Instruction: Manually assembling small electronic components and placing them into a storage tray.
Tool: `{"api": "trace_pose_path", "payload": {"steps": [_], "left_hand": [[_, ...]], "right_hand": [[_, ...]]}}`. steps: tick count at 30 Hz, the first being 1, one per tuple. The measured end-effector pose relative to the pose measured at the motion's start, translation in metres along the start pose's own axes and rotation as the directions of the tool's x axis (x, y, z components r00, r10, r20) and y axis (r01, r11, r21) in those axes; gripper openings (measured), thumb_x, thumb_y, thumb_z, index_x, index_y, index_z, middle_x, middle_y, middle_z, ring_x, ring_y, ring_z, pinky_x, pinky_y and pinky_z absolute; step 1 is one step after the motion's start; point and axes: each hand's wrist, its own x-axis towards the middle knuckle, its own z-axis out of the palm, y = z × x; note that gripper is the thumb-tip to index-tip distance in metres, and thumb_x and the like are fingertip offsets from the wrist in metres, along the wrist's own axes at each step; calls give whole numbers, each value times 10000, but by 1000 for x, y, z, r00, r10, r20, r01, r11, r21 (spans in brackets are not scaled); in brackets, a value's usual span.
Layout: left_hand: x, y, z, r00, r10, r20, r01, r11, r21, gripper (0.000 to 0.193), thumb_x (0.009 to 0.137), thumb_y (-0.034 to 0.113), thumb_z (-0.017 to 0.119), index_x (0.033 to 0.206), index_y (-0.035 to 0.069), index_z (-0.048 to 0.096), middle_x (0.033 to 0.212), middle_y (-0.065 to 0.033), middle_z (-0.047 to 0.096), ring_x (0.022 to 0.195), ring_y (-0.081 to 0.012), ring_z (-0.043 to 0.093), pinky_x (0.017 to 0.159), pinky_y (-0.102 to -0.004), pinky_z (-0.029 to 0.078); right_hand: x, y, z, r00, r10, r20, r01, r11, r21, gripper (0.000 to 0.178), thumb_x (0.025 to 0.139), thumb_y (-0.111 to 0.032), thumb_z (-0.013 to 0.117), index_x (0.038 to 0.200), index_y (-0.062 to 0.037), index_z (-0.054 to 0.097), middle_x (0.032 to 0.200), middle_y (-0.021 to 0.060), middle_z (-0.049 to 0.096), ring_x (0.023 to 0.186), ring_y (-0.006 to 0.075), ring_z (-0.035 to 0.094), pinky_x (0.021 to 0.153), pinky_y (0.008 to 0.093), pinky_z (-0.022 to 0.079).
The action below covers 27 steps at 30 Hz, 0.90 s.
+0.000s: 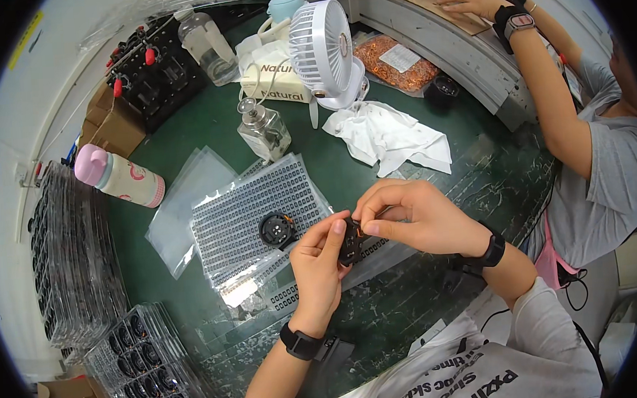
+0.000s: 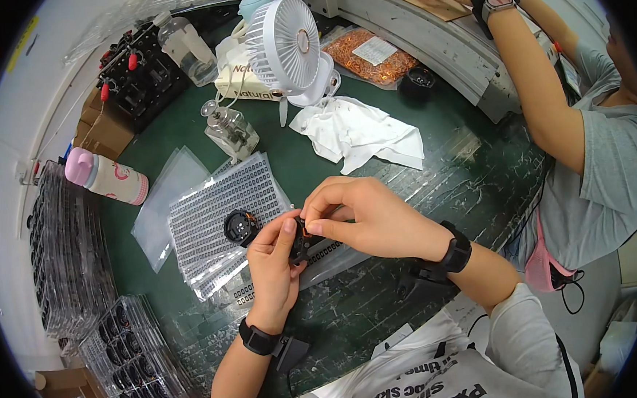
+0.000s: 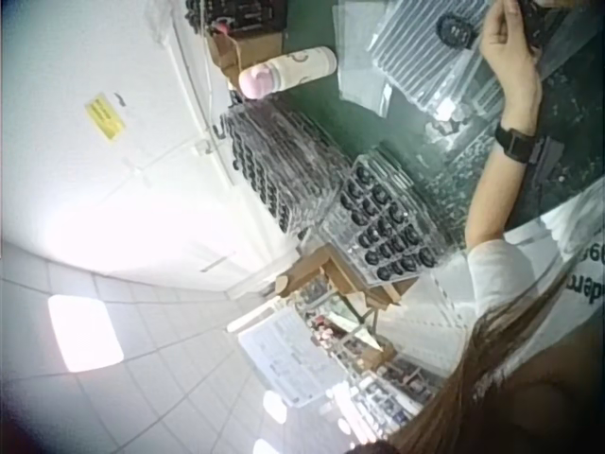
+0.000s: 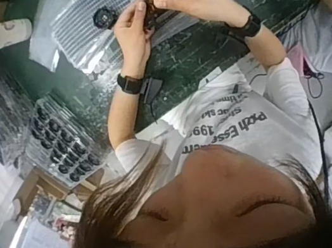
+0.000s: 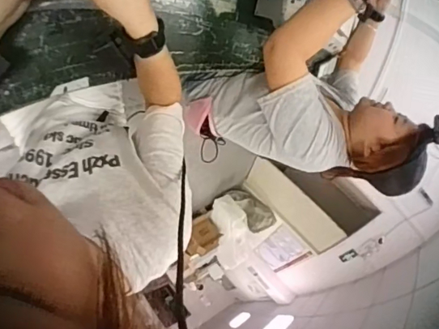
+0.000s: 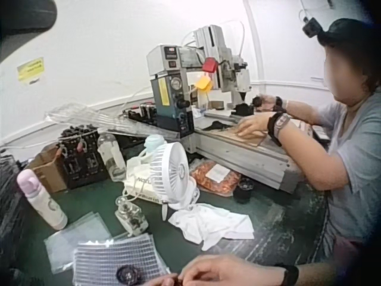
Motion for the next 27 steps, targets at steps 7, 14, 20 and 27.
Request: {"api": "trace_pose_path", "payload": {"steps": [7,14,20,27], "left_hand": [[2,2,2,1000,-2,-7,2,1000,12,200,947,176,601,1068,30,665,792,1,653,508,1,442,380,-175,246],[2,1,1,1000,22,16,-23,1000,19,200,948,174,598,1074,32,659,801,-11,659,509,-2,451,380,-172,256],[1,-1,-2,998,41,49,-42,999,8,206,948,171,598,1090,30,645,840,-24,669,559,-10,501,401,-167,307],[0,-2,-2,994,79,75,-78,997,-14,210,946,161,599,1101,25,638,882,-37,674,706,-41,599,551,-167,454]], "right_hand": [[0,0,-1,1000,8,-10,-9,1000,-30,78,857,4,631,931,25,628,1063,88,585,983,160,595,893,318,521],[2,3,1,1000,-10,0,10,999,-52,79,837,1,661,898,24,615,1041,98,584,947,152,607,862,307,531],[5,11,-2,996,87,31,-92,959,268,111,841,7,670,899,-3,576,1013,70,600,916,127,609,856,267,504],[7,12,-6,987,124,107,-157,900,407,183,817,18,694,813,-48,523,1001,58,599,919,113,606,830,238,494]]}}
